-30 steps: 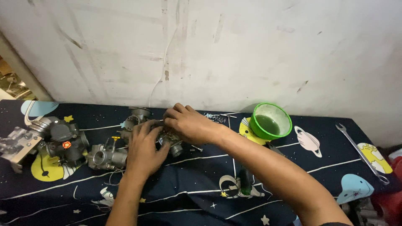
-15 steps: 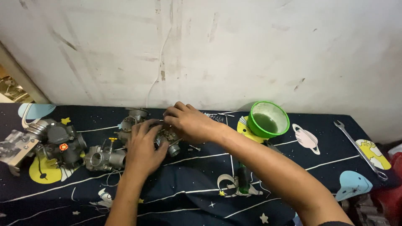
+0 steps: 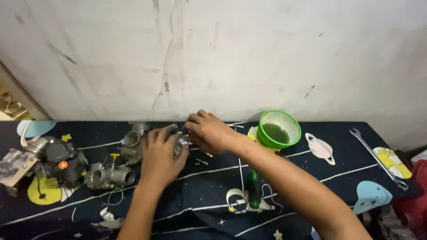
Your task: Disassembling and inspecting motorcycle carburetor components on a workbench using hand tools
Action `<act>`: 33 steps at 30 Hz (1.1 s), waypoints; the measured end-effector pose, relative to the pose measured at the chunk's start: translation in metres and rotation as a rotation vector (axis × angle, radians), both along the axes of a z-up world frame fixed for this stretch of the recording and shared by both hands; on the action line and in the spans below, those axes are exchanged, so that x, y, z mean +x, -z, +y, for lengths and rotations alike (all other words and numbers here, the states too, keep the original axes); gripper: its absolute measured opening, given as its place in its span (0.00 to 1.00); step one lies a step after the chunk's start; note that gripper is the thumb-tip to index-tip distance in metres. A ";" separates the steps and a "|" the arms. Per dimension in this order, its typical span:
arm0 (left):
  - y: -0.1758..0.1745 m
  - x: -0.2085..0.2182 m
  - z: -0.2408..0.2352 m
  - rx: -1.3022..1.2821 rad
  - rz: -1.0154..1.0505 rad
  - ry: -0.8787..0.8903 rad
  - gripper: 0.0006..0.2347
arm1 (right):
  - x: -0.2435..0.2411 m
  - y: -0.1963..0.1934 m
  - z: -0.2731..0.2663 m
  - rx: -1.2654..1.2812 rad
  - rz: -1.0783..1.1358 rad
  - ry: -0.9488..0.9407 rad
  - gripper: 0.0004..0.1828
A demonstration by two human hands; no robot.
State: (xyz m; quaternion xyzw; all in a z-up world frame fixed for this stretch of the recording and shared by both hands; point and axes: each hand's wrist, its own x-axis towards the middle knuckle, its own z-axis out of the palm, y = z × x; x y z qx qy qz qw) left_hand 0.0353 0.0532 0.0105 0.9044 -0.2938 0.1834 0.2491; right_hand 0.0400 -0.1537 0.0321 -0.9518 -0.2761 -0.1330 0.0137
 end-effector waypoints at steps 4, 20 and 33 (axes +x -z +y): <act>0.004 0.008 -0.020 0.113 -0.051 -0.009 0.17 | -0.006 0.002 -0.015 0.003 0.038 0.083 0.17; 0.039 0.054 -0.097 0.602 -0.074 0.008 0.08 | -0.012 0.049 -0.052 0.044 0.253 0.388 0.24; 0.038 0.061 -0.109 0.655 0.027 0.020 0.12 | -0.012 0.061 -0.054 0.058 0.265 0.396 0.25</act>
